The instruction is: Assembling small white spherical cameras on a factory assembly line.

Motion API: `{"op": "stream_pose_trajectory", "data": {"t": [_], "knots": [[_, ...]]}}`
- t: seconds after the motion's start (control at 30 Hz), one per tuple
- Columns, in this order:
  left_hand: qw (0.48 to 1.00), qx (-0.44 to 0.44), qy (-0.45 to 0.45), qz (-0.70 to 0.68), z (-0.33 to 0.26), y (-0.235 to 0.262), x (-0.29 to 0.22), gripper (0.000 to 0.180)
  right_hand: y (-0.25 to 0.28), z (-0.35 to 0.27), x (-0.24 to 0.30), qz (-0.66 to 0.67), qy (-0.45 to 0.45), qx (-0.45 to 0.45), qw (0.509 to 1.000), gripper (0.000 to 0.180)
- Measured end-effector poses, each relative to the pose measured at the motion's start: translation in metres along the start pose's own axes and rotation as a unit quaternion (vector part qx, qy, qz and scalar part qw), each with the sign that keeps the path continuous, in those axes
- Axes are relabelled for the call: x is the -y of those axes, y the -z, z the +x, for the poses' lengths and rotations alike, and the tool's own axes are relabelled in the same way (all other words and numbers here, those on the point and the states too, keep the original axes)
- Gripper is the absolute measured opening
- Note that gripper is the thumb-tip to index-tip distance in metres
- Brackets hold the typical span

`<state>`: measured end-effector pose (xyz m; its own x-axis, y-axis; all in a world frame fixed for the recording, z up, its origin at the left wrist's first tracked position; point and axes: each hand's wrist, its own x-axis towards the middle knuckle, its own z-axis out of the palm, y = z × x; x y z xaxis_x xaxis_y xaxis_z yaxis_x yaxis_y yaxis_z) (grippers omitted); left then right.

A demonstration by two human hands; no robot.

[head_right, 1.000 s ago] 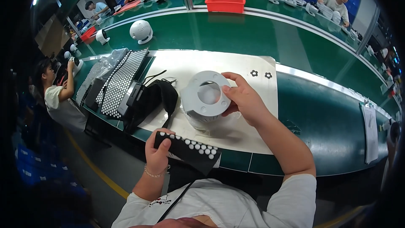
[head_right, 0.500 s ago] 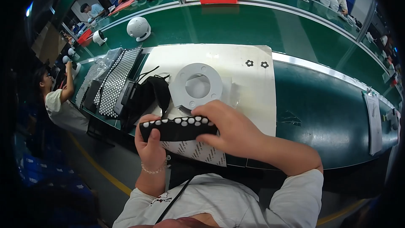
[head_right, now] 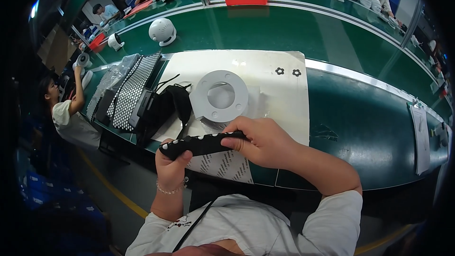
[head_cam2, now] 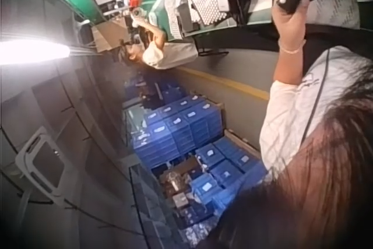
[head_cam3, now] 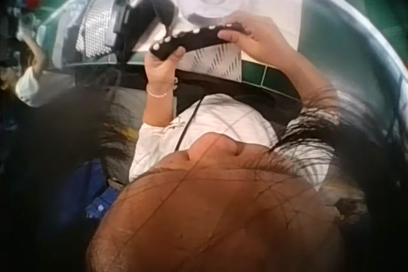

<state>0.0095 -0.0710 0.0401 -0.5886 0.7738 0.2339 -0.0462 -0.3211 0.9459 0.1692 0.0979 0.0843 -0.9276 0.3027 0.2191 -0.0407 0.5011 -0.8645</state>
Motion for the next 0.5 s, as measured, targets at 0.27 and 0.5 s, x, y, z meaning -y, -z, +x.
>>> {"op": "stream_pose_trajectory", "data": {"t": [0.27, 0.5], "knots": [[0.996, -0.019, -0.060, 0.059, -0.0015, -0.0033, -0.0006, 0.014, -0.0015, 0.0026, -0.0075, -0.039, 0.155, -0.063, 0.985, 0.021], [0.996, -0.014, -0.041, 0.075, -0.0015, -0.0075, -0.0015, 0.012, -0.0055, 0.0101, -0.0016, -0.155, 0.297, -0.126, 0.934, 0.031]]}}
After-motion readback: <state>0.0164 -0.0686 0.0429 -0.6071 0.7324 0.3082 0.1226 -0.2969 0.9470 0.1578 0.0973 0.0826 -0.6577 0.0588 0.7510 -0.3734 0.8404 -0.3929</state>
